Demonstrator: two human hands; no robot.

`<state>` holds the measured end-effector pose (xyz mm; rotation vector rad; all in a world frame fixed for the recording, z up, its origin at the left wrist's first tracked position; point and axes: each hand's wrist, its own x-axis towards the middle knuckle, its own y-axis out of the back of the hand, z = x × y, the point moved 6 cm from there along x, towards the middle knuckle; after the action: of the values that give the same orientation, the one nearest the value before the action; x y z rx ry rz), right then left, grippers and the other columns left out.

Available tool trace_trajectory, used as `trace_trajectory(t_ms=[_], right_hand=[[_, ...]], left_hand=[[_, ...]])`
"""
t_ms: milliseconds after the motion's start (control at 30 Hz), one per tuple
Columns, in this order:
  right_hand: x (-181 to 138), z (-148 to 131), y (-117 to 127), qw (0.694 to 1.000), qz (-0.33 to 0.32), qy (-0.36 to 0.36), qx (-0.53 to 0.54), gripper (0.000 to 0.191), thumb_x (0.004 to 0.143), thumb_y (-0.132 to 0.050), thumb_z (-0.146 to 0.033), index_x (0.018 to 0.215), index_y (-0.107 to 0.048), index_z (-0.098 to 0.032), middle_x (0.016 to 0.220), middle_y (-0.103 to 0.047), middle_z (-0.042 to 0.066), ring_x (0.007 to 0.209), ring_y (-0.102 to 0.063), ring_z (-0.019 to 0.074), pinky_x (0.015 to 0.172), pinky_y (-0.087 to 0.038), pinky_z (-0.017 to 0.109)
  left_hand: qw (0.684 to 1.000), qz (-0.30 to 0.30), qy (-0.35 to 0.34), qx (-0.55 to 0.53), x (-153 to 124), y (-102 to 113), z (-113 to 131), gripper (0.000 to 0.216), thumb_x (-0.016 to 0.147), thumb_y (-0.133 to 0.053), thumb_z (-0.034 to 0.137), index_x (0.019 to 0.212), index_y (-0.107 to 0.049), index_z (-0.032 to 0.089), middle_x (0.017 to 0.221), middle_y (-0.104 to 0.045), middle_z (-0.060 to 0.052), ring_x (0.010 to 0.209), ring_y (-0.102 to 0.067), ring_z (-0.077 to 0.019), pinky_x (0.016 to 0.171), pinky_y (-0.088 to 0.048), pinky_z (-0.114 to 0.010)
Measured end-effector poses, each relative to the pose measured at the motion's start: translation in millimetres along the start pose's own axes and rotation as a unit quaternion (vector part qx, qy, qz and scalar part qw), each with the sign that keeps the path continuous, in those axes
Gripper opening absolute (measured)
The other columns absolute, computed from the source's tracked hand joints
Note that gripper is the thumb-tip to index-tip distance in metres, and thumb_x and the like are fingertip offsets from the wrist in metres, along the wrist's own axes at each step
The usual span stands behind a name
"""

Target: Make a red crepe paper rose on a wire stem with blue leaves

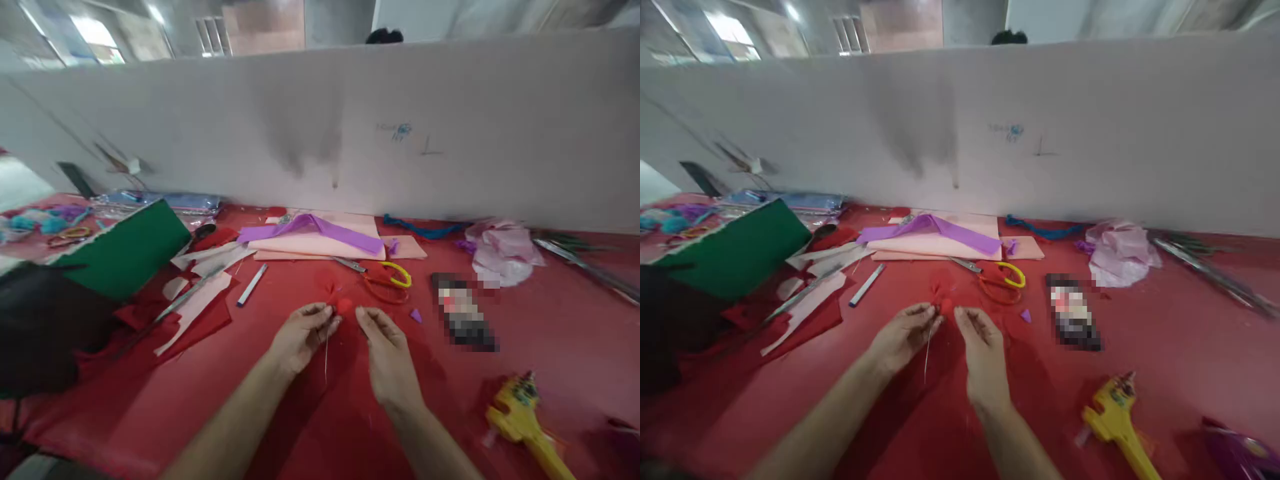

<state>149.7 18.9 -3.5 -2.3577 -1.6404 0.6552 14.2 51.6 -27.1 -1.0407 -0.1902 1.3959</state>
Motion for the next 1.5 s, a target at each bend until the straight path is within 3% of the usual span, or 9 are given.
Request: trace_trajectory(t_ms=[100, 200, 367, 567, 733, 867, 1033, 1167, 1500], right_hand=[[-2, -1, -1, 0.996, -0.021, -0.063, 0.057, 0.014, 0.058, -0.082, -0.027, 0.065, -0.07, -0.023, 0.073, -0.066, -0.004, 0.073, -0.056, 0.0134, 0.075, -0.045, 0.026], [0, 7, -4, 0.982, -0.03, -0.142, 0.121, 0.01, 0.061, -0.079, -0.025, 0.068, -0.071, -0.024, 0.077, -0.069, -0.003, 0.071, -0.059, 0.0139, 0.068, -0.047, 0.026], [-3, 25, -9, 0.925, -0.007, -0.303, 0.228, 0.003, 0.07, -0.073, -0.019, 0.072, -0.071, -0.017, 0.07, -0.071, 0.0, 0.062, -0.06, 0.0109, 0.054, -0.043, 0.021], [2, 11, -7, 0.972, -0.022, -0.157, 0.171, 0.024, 0.068, -0.075, -0.043, 0.08, -0.072, -0.022, 0.086, -0.073, -0.001, 0.075, -0.061, 0.0126, 0.063, -0.046, 0.023], [-1, 14, -11, 0.991, -0.056, -0.085, 0.091, 0.022, 0.06, -0.082, -0.027, 0.081, -0.073, -0.025, 0.089, -0.074, -0.001, 0.088, -0.063, 0.0148, 0.08, -0.045, 0.026], [-1, 11, -10, 0.996, -0.054, -0.046, 0.049, 0.017, 0.065, -0.078, -0.03, 0.081, -0.073, -0.024, 0.089, -0.074, 0.001, 0.086, -0.064, 0.0174, 0.084, -0.046, 0.031], [6, 6, 1, 0.997, -0.004, -0.065, 0.042, 0.014, 0.066, -0.075, -0.03, 0.078, -0.072, -0.025, 0.081, -0.073, 0.002, 0.075, -0.064, 0.0182, 0.07, -0.049, 0.031], [11, 8, 5, 0.994, 0.0, -0.097, 0.046, 0.012, 0.061, -0.076, -0.028, 0.071, -0.071, -0.023, 0.08, -0.073, 0.002, 0.07, -0.064, 0.0169, 0.061, -0.048, 0.028], [13, 8, 4, 0.995, -0.021, -0.098, 0.02, 0.014, 0.064, -0.072, -0.03, 0.077, -0.071, -0.024, 0.085, -0.074, 0.004, 0.074, -0.065, 0.0202, 0.062, -0.049, 0.031]], left_hand=[[1.0, -0.01, 0.004, 0.023, -4, -5, 0, 0.015, 0.06, -0.078, 0.006, 0.068, -0.066, 0.01, 0.064, -0.067, -0.001, 0.064, -0.068, -0.0126, 0.066, -0.057, -0.019], [0.999, -0.015, 0.004, 0.038, -5, -8, 0, 0.015, 0.06, -0.078, 0.006, 0.067, -0.066, 0.01, 0.062, -0.066, -0.001, 0.062, -0.068, -0.0124, 0.063, -0.056, -0.018], [0.999, -0.02, 0.008, 0.03, -5, -8, 0, 0.013, 0.062, -0.076, 0.005, 0.068, -0.066, 0.009, 0.063, -0.068, -0.002, 0.062, -0.069, -0.0128, 0.061, -0.057, -0.017], [1.0, 0.013, 0.009, -0.009, -4, -6, 1, 0.011, 0.067, -0.07, 0.0, 0.07, -0.066, 0.01, 0.064, -0.07, -0.002, 0.06, -0.069, -0.0128, 0.059, -0.057, -0.017], [1.0, 0.0, 0.017, -0.019, -5, -8, -1, 0.01, 0.069, -0.067, -0.002, 0.07, -0.067, 0.009, 0.065, -0.07, -0.003, 0.06, -0.068, -0.0113, 0.061, -0.057, -0.017], [1.0, -0.003, 0.017, -0.011, -7, -9, -3, 0.01, 0.065, -0.072, 0.001, 0.069, -0.068, 0.01, 0.066, -0.071, -0.003, 0.062, -0.069, -0.0121, 0.063, -0.057, -0.018], [1.0, 0.011, -0.006, 0.021, -4, -3, -1, 0.014, 0.06, -0.078, 0.006, 0.069, -0.069, 0.011, 0.069, -0.071, -0.002, 0.066, -0.067, -0.0113, 0.067, -0.054, -0.018], [0.997, 0.026, 0.023, 0.062, -3, 2, -4, 0.012, 0.061, -0.077, 0.007, 0.069, -0.069, 0.01, 0.068, -0.07, -0.003, 0.063, -0.064, -0.009, 0.063, -0.052, -0.017], [0.995, 0.015, 0.078, 0.057, -5, 0, -10, 0.011, 0.063, -0.073, 0.002, 0.064, -0.067, 0.011, 0.063, -0.069, -0.003, 0.062, -0.066, -0.0109, 0.065, -0.053, -0.019]])
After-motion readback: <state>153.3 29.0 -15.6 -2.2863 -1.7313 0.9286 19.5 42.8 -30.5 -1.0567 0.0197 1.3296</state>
